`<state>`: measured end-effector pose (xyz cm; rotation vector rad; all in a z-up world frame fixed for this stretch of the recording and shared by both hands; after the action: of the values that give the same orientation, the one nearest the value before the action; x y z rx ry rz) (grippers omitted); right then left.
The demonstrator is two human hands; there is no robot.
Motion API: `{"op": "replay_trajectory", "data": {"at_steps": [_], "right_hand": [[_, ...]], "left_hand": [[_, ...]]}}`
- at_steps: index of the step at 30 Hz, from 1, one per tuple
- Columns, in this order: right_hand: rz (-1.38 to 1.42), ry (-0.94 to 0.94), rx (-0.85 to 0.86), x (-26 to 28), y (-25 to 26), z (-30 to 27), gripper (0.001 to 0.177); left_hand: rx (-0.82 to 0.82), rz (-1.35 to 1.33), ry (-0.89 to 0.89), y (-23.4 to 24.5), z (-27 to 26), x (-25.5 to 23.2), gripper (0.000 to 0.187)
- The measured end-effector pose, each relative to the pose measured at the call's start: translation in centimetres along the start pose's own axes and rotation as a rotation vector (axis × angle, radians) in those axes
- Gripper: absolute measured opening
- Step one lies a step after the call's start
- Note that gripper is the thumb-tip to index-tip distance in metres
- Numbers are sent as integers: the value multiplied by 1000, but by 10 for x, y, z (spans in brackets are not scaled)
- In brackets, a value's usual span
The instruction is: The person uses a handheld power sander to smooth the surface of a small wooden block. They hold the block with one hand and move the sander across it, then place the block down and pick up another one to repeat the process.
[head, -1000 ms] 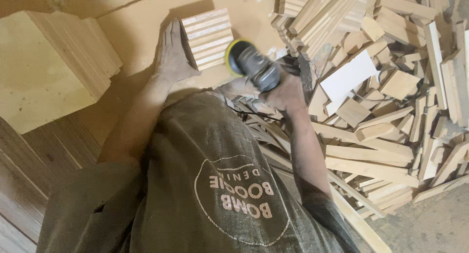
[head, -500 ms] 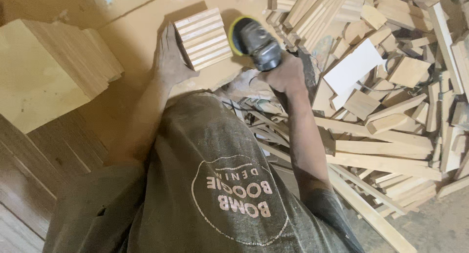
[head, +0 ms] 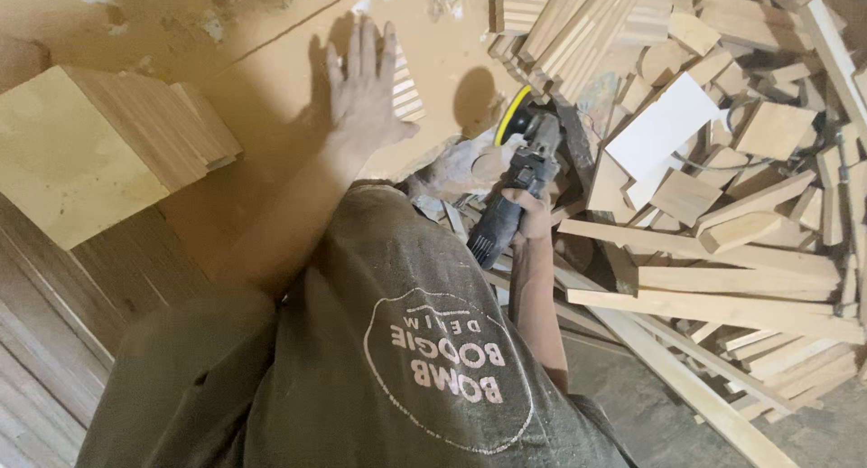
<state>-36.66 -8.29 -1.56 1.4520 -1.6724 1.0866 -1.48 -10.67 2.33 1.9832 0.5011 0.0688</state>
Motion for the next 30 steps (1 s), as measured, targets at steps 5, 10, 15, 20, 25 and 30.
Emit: {"op": "replay_trajectory", "data": {"at_steps": [5,10,15,20,25,30], "right_hand": [[53,18,-92,0,21,-9,33],[35,23,-52,-4,27,-12,31],[-78,42,5,-1,13,-13,29],[-206,34,144,9,-2,-22,43],[-451,60,238,34,-36,-13,35],[-1178,181,270,65,-60,-6,31]], "left_hand": [[-25,68,-32,5,5,-9,152],[-208,-468,-60,-31,-10,38,158],[-246,-833,-28,-93,-24,73,155],[-203,-783,10,-114,-20,69,158],[-327,-708,-28,-116,-17,77,161],[-319,-755,-24,-123,-20,82,176]]}}
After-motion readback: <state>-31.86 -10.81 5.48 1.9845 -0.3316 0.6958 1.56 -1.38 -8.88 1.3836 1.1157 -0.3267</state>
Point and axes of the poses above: each hand's wrist, its own z-axis towards the middle knuckle, its own y-axis out of the back of the hand, x = y × z, the point moved 4 cm from there along z, towards the middle knuckle, and after that the axes turned 8 degrees about y, right-handed, at the moved point
